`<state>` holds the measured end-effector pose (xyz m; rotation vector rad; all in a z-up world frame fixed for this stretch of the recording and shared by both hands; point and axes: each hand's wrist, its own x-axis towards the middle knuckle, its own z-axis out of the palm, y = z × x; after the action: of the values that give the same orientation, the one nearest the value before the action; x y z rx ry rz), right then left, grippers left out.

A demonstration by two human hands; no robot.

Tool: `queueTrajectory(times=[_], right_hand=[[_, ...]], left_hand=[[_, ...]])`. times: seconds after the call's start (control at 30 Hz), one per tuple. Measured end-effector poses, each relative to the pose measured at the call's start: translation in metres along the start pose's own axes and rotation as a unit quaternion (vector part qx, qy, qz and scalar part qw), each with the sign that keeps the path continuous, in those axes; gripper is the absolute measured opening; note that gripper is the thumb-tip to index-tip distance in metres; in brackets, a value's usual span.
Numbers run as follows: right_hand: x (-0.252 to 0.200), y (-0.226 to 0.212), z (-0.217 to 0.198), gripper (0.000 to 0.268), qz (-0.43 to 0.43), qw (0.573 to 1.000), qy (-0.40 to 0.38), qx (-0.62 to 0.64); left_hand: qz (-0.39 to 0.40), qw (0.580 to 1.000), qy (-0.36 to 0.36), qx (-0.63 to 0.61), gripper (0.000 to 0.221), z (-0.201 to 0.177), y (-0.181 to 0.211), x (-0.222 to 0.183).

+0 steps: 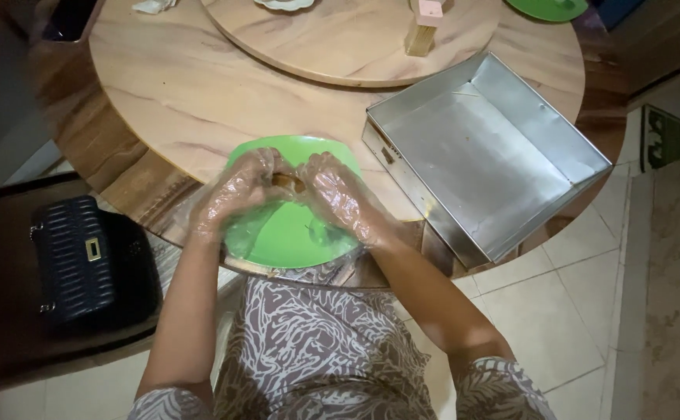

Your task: Kneading and shaping a small portion of brown paste or dough on a plate using both hands.

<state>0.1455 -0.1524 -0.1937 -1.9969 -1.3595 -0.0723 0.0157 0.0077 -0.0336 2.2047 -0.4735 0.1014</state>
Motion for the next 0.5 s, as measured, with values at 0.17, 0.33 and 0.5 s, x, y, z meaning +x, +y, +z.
queueTrajectory(times=[0.17,0.33,0.5], right_hand=[[0.001,-0.093,-0.078,0.022,-0.059,0.996,0.038,0.062],[0.011,-0.139,-0.106,0.014,0.236,0.971,-0.005,0.020],[0.005,-0.104,-0.086,0.030,0.229,0.973,-0.004,0.030]], left_hand=[[-0.115,0.993,0.008,-0.038,0.025,-0.010,0.032,-0.005],[-0.176,0.980,0.013,-0.092,0.020,-0.012,0.013,0.001],[-0.189,0.975,0.012,-0.117,0.014,-0.007,0.004,0.007]])
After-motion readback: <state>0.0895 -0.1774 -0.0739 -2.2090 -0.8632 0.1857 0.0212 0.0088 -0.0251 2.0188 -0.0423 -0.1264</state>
